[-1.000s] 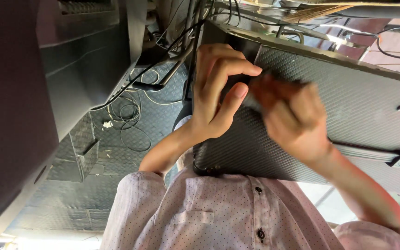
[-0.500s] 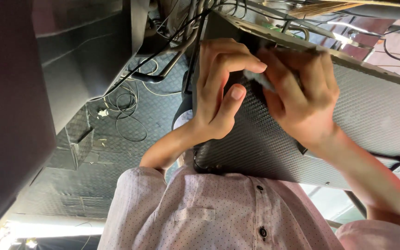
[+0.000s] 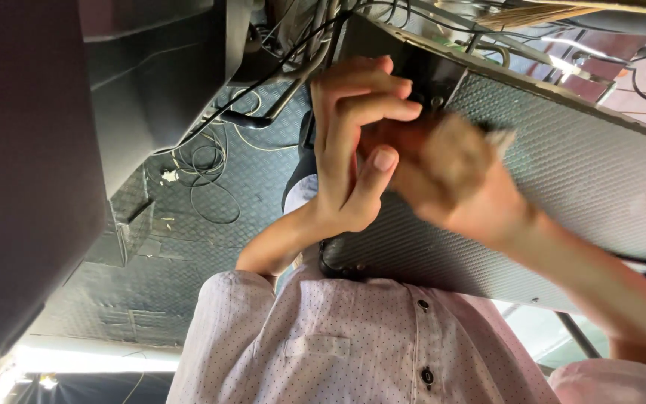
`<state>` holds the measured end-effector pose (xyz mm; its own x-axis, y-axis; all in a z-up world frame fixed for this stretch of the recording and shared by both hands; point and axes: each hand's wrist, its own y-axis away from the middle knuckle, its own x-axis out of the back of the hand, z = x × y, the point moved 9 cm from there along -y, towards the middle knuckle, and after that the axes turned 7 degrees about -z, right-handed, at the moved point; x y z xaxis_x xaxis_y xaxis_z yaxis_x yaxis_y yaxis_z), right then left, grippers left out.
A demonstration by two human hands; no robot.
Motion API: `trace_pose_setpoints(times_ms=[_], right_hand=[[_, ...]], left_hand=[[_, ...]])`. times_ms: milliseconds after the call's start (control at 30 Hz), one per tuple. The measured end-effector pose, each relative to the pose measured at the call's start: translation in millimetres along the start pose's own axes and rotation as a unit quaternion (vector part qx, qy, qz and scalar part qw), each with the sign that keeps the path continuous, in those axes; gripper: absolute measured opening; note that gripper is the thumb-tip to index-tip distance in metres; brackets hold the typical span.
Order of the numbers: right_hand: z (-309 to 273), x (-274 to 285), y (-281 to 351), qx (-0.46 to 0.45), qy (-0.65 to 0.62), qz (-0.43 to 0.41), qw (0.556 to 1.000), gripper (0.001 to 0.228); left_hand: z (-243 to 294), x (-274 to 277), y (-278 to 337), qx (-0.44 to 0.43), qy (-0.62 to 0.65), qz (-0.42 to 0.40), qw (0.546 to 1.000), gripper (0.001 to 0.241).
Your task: Cleaning a Marshall amplifier and a direct box with a cloth.
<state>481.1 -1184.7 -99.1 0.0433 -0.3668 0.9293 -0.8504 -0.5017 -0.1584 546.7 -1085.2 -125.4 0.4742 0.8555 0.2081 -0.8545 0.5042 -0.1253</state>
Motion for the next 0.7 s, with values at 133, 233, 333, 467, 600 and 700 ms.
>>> trace_pose_setpoints(times_ms=[133, 233, 333, 467, 600, 700], right_hand=[[5, 11, 4, 0.021, -0.034, 0.001, 0.999, 0.018], [25, 21, 8, -0.035, 0.013, 0.009, 0.999, 0.017], [27, 17, 34, -0.066, 0.032, 0.000, 0.997, 0.021], [37, 31, 58, -0.073, 0.002, 0.021, 0.997, 0.030], [66, 48, 59, -0.171, 0.057, 0.045, 0.983, 0.028], [40, 24, 96, -0.113, 0.017, 0.019, 0.993, 0.027]], left_hand=[[11, -4, -8, -0.021, 0.046, -0.019, 0.999, 0.039], [23, -17, -14, -0.034, 0.011, -0.080, 0.996, 0.034], [29, -28, -19, -0.038, 0.032, -0.121, 0.991, 0.032], [33, -57, -20, -0.045, 0.028, -0.185, 0.981, 0.028], [46, -88, -36, -0.057, 0.016, -0.258, 0.964, 0.021], [46, -101, -41, -0.051, -0.018, -0.277, 0.959, 0.023]])
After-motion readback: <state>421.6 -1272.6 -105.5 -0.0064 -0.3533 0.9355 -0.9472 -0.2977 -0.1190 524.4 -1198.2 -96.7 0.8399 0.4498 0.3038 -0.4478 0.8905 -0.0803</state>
